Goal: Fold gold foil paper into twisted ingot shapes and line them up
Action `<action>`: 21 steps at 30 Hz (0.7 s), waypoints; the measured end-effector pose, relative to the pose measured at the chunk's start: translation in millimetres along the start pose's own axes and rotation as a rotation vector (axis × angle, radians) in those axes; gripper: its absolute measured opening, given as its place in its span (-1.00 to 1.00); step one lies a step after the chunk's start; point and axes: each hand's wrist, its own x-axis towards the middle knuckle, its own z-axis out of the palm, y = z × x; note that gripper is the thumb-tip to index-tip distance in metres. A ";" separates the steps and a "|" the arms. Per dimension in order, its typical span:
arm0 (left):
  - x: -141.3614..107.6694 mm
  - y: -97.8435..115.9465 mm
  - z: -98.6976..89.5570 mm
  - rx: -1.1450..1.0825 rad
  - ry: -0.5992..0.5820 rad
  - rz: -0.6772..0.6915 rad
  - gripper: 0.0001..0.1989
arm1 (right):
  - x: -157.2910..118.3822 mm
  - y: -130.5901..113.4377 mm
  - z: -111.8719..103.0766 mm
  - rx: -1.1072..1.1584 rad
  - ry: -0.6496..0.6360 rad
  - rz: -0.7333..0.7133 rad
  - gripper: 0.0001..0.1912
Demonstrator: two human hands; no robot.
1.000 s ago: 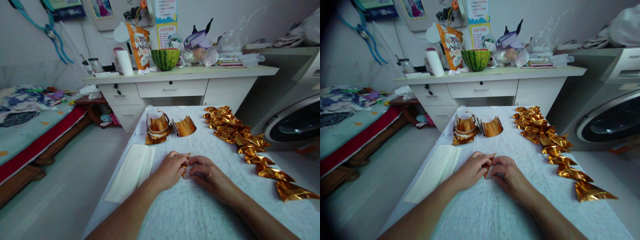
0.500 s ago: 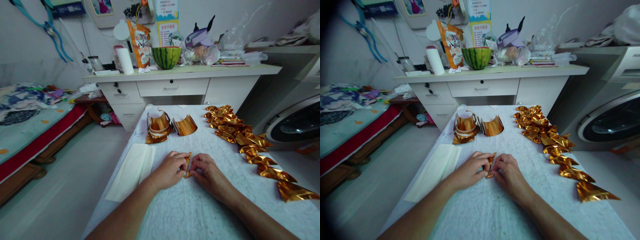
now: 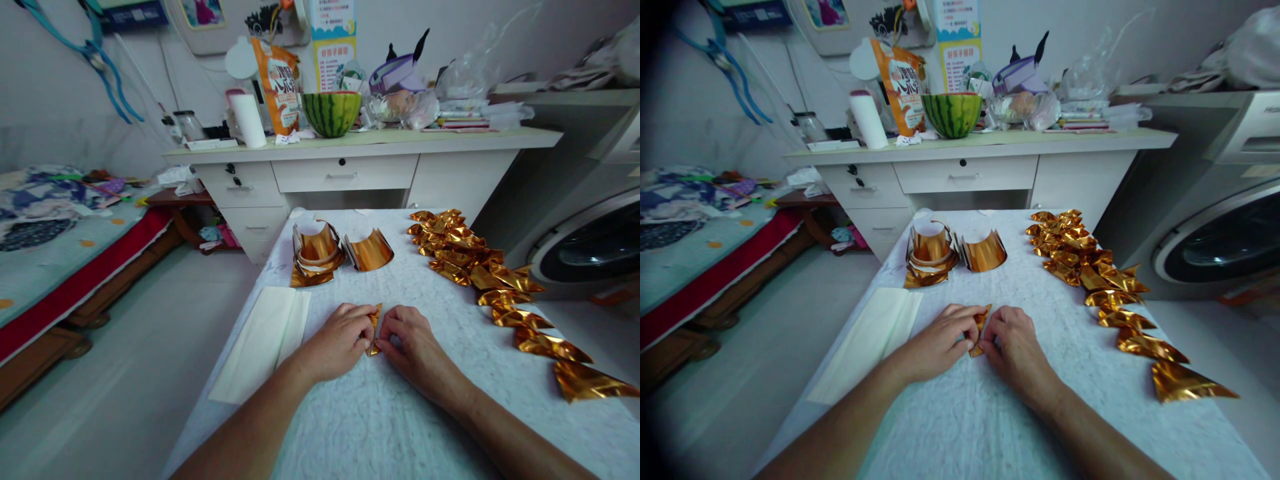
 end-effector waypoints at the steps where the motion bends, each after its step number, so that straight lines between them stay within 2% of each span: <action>1: -0.2 -0.2 0.1 -0.002 -0.004 0.000 -0.83 | 0.1 0.1 0.2 -0.003 -0.002 0.001 -0.91; 11: -1.0 -0.2 -0.5 -0.016 -0.010 0.008 -0.86 | 0.0 -2.7 -0.4 -0.018 -0.008 0.001 -0.89; 21: -2.5 -2.1 4.2 -0.016 0.018 0.002 -0.81 | -1.5 -0.4 1.6 -0.022 0.010 0.009 -0.89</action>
